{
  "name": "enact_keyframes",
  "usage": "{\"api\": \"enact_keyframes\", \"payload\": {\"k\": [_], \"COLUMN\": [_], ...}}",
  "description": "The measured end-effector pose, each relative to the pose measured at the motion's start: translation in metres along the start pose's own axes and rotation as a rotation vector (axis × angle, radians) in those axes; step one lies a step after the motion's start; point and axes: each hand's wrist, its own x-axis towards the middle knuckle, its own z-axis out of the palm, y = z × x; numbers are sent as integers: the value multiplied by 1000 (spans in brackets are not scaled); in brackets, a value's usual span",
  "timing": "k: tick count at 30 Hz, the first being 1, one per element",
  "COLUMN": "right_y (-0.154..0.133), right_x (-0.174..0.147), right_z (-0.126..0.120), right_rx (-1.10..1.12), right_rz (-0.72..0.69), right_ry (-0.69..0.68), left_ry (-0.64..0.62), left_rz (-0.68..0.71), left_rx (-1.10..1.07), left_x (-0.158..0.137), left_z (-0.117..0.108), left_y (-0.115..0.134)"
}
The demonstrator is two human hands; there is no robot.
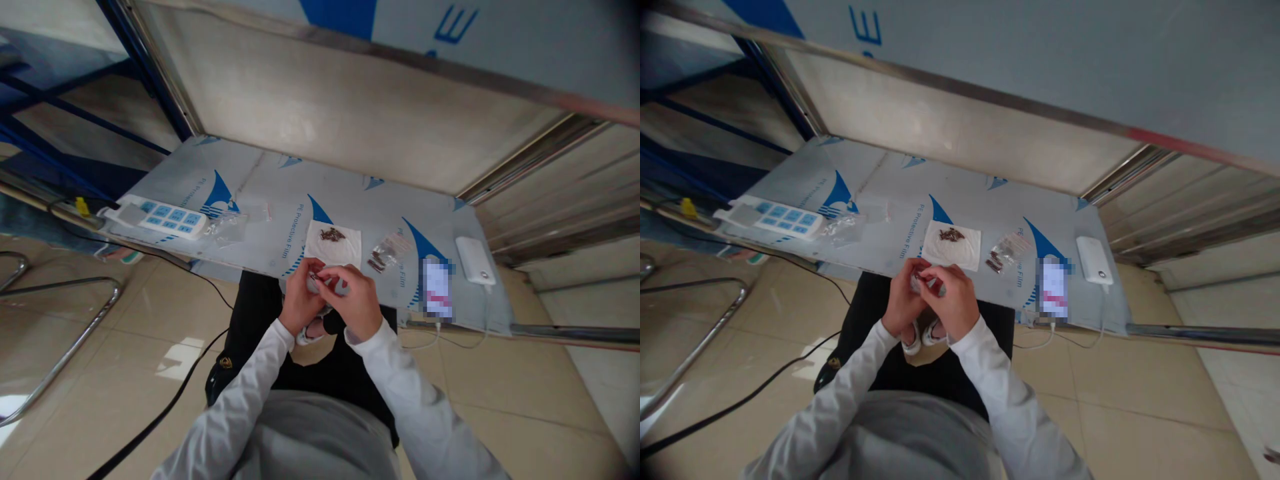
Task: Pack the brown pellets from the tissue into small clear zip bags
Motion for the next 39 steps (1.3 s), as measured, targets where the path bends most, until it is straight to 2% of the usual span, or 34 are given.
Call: {"api": "enact_keyframes", "payload": {"k": [7, 11, 13, 15, 17, 20, 24, 28, 31, 33, 36, 39], "right_y": [4, 9, 28, 59, 96, 139, 158, 157, 145, 125, 76, 29], "right_x": [3, 4, 14, 32, 53, 76, 83, 86, 84, 75, 46, 16], "right_z": [0, 3, 6, 11, 17, 28, 41, 42, 33, 23, 7, -4], "right_rx": [-82, -14, -11, -116, -322, -406, -450, -470, -468, -393, -145, -79], "right_rz": [-94, -109, -45, 60, 174, 226, 240, 238, 237, 221, 129, -30], "right_ry": [-126, -135, -56, 24, -12, -42, -63, -80, -69, -17, 55, -53], "left_ry": [7, 27, 52, 76, 83, 83, 83, 80, 76, 66, 49, 7], "left_rz": [-14, -7, -6, -15, -25, -43, -55, -52, -56, -54, -40, -29], "left_rx": [8, 18, 45, 76, 92, 109, 116, 116, 122, 123, 114, 86], "left_x": [-8, -7, -5, -4, -4, -6, -7, -6, -3, -2, -3, -6], "left_z": [-3, -7, -9, -10, -12, -15, -19, -18, -16, -14, -9, -3], "left_y": [1, -4, -7, -8, -9, -9, -10, -13, -13, -13, -10, -5]}}
